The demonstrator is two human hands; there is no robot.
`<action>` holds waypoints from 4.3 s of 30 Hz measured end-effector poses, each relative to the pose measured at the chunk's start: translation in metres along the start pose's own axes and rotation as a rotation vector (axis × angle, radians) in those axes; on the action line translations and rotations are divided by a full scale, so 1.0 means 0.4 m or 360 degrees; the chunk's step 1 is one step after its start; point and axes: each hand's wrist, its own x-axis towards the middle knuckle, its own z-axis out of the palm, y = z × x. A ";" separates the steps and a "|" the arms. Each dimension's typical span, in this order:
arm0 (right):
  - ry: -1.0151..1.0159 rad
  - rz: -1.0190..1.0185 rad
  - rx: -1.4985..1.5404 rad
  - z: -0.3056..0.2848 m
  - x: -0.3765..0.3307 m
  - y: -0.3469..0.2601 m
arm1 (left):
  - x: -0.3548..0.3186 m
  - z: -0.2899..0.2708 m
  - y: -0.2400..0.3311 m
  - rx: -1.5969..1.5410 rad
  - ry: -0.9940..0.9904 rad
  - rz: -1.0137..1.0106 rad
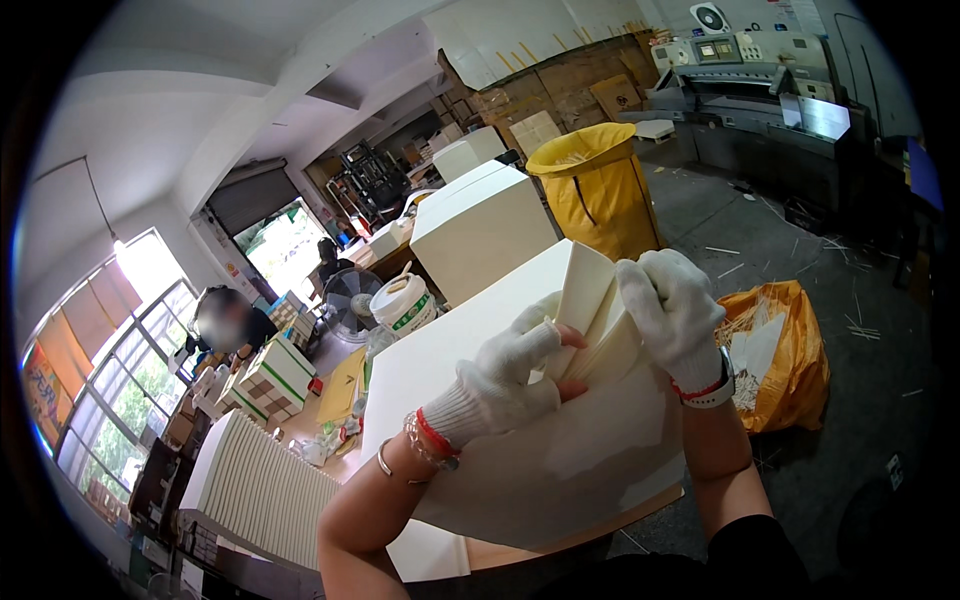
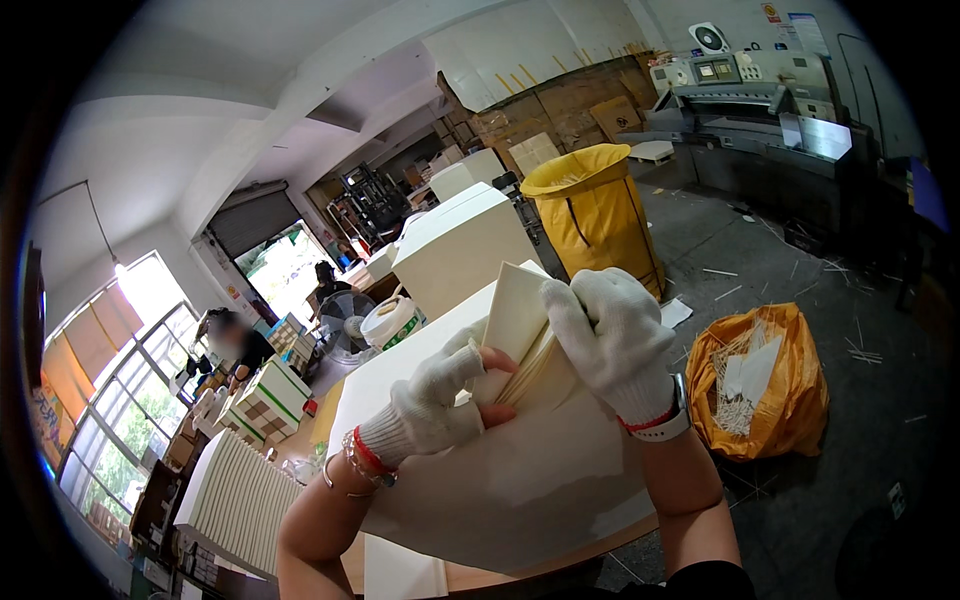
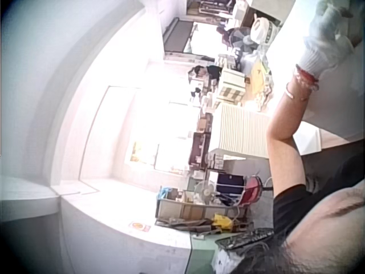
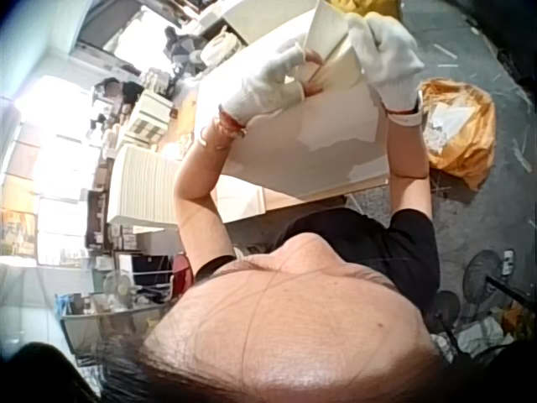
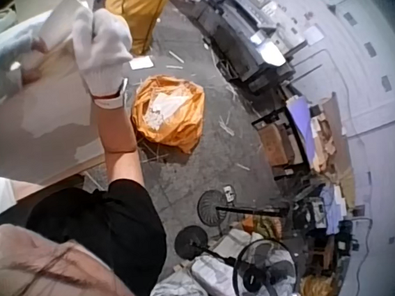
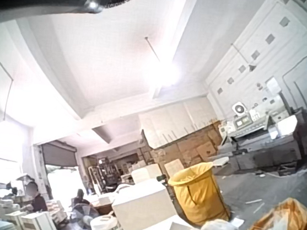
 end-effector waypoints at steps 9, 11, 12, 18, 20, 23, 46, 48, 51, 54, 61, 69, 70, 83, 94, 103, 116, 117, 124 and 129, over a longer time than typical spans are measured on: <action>0.0032 0.0166 0.0101 0.009 0.003 -0.008 | 0.003 -0.022 0.028 0.0020 -0.0190 -0.0166; 0.0029 0.0207 0.0130 0.005 0.002 -0.008 | 0.007 -0.015 0.022 -0.0010 -0.0110 -0.0083; 0.0027 0.0228 0.0145 0.004 0.001 -0.007 | 0.005 -0.008 0.015 0.0043 -0.0046 -0.0032; -0.0017 0.0070 0.0045 0.000 -0.004 0.002 | -0.001 0.001 -0.006 -0.0029 0.0041 -0.0017; 0.0020 0.0170 0.0181 0.006 -0.007 0.004 | -0.001 0.000 -0.004 -0.0008 0.0036 0.0028; 0.0028 0.0187 0.0209 0.004 0.001 -0.010 | 0.002 -0.015 0.017 0.0058 -0.0068 0.0035; 0.0050 0.0373 0.0239 0.008 -0.001 -0.020 | 0.004 -0.030 0.032 -0.0007 -0.0248 -0.0193; 0.0042 0.0383 0.0194 0.009 -0.003 -0.011 | 0.004 -0.026 0.028 -0.0124 -0.0260 -0.0216; 0.0051 0.0358 0.0197 0.007 -0.003 -0.011 | 0.003 -0.010 0.020 -0.0086 -0.0100 -0.0073; 0.0075 0.0347 0.0226 0.011 -0.004 -0.008 | 0.001 -0.006 0.014 -0.0026 -0.0036 -0.0066; 0.0024 0.0347 0.0267 0.008 -0.003 -0.008 | 0.000 -0.016 0.035 0.0107 -0.0067 -0.0036; 0.0043 0.0300 0.0213 0.009 -0.005 -0.004 | 0.006 -0.016 0.019 -0.0018 -0.0084 -0.0048; 0.0030 0.0287 0.0202 0.005 -0.005 -0.004 | 0.007 -0.015 0.020 -0.0013 -0.0084 -0.0077; 0.0043 0.0371 0.0274 0.005 -0.008 -0.005 | 0.003 -0.015 0.017 -0.0095 -0.0068 -0.0160; -0.0610 -0.0103 0.0006 -0.015 -0.061 -0.138 | -0.038 0.020 0.058 0.0732 0.0318 -0.0096; -0.0980 -0.0802 -0.0065 0.093 -0.104 -0.251 | -0.031 -0.099 0.000 0.0390 0.0337 -0.0607; -0.0526 -0.0959 0.0397 0.359 -0.211 -0.488 | -0.478 -0.509 -0.157 -0.0633 0.2519 -0.0552; -0.0558 -0.0950 0.0400 0.357 -0.209 -0.493 | -0.523 -0.539 -0.156 -0.0594 0.2621 -0.0853; -0.0693 -0.0585 0.0849 0.323 -0.227 -0.541 | -0.669 -0.501 -0.095 -0.0211 0.2781 -0.0415; -0.0832 0.0024 0.1204 0.540 -0.426 -0.664 | -0.742 -0.212 -0.083 0.0726 0.2274 -0.0573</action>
